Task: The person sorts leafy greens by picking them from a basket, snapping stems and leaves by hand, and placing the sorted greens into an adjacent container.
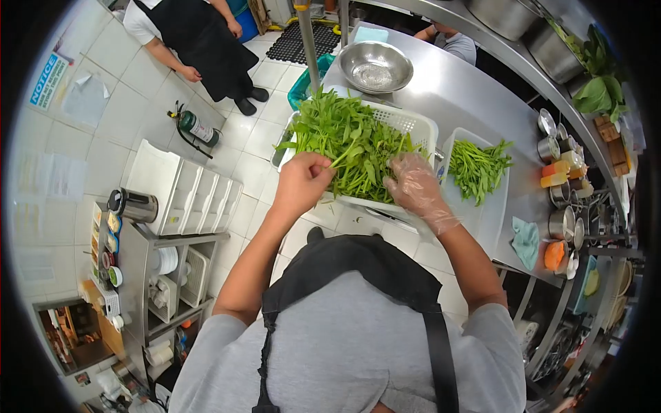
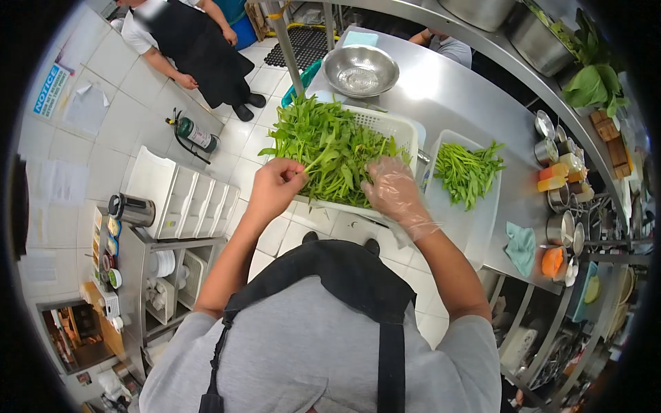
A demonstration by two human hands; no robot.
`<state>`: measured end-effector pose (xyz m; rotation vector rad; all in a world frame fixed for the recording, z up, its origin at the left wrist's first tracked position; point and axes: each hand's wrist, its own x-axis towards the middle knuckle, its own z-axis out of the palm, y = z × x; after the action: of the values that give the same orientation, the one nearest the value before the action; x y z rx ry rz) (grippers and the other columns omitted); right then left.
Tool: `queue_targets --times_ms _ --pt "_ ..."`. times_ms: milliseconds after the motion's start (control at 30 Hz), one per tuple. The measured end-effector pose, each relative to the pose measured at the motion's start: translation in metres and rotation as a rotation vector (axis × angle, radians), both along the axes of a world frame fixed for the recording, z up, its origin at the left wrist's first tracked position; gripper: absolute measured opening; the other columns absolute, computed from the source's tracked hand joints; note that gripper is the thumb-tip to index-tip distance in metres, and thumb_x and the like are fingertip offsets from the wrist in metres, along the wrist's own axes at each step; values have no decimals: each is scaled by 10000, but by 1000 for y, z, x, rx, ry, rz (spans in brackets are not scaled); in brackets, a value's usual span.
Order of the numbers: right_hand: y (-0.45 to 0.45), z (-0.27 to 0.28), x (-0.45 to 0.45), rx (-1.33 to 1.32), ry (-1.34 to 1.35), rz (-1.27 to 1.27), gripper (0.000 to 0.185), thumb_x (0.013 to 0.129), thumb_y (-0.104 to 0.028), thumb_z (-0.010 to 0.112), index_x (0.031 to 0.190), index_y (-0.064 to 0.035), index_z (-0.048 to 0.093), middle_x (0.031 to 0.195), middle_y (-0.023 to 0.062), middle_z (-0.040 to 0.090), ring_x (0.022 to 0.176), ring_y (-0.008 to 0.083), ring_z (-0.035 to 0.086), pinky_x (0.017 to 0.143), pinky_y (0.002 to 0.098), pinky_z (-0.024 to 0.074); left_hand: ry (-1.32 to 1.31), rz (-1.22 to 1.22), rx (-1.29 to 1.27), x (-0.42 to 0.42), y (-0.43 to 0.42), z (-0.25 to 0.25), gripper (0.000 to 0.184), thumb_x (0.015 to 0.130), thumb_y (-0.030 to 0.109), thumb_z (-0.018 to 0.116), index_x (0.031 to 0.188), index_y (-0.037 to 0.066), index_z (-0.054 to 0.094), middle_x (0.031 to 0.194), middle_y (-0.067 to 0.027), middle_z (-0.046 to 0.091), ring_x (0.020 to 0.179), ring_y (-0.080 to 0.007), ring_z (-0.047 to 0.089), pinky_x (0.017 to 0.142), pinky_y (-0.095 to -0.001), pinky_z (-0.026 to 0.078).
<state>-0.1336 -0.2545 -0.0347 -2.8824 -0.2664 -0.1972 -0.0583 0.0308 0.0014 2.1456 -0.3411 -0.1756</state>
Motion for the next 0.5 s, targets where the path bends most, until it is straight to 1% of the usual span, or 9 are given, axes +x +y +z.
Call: queue_targets --times_ms 67,100,167,200,233,267,300,367,500 --pt "1 0 -6 -46 -11 13 319 946 -292 752 1176 -71 742 1141 177 707 1136 402 664 1035 545 497 78 13 -199 7 15 1 159 935 147 810 1012 17 760 831 2 678 742 -104 617 698 -278 487" --pt "-1 -3 -5 -59 80 -4 326 944 -304 758 1169 -68 748 1137 179 712 1143 400 666 1046 541 493 170 -31 -348 12 23 5 125 981 136 790 1041 39 740 870 41 675 784 -70 606 719 -251 479" --pt "-5 -9 3 -86 255 -29 342 940 -328 769 1155 -63 759 1128 184 721 1156 398 668 1069 534 486 261 -31 -556 20 27 16 130 983 101 788 1079 37 731 897 28 686 809 -58 600 743 -243 485" --pt "-5 -1 6 -71 262 -36 342 937 -332 773 1141 -58 764 1124 186 725 1159 397 669 1077 531 484 304 -26 -661 22 29 22 139 983 83 787 1099 36 726 910 22 691 821 -53 597 756 -240 488" --pt "-3 9 6 -56 268 -38 342 934 -336 776 1127 -54 769 1121 188 730 1162 396 670 1085 527 481 347 -58 -729 26 32 24 168 1009 98 781 1157 65 709 965 13 709 901 -64 649 814 -243 514" --pt "-1 16 6 -41 274 -37 344 931 -341 779 1113 -50 774 1118 190 734 1165 396 672 1093 524 479 378 -64 -775 29 32 29 169 1014 106 779 1162 71 705 985 10 715 925 -77 667 830 -251 528" --pt "-8 8 5 -16 155 1 343 920 -329 784 1096 -35 776 1125 201 746 1147 389 688 1081 513 498 408 -70 -821 30 29 35 171 1018 114 777 1167 76 702 1004 8 720 950 -91 685 846 -259 541" --pt "-10 30 2 62 96 -26 340 913 -318 785 1089 -28 777 1129 208 749 1124 398 694 1060 516 511 460 -106 -906 35 27 39 164 1038 135 761 1182 96 693 1081 -1 733 1032 -145 729 912 -299 579" --pt "-31 68 -1 130 49 -53 356 918 -307 770 1116 -12 775 1128 212 752 1075 422 693 1013 520 530 467 -188 -984 38 18 37 145 1064 101 711 1207 86 688 1145 -31 750 1072 -188 736 937 -369 594"
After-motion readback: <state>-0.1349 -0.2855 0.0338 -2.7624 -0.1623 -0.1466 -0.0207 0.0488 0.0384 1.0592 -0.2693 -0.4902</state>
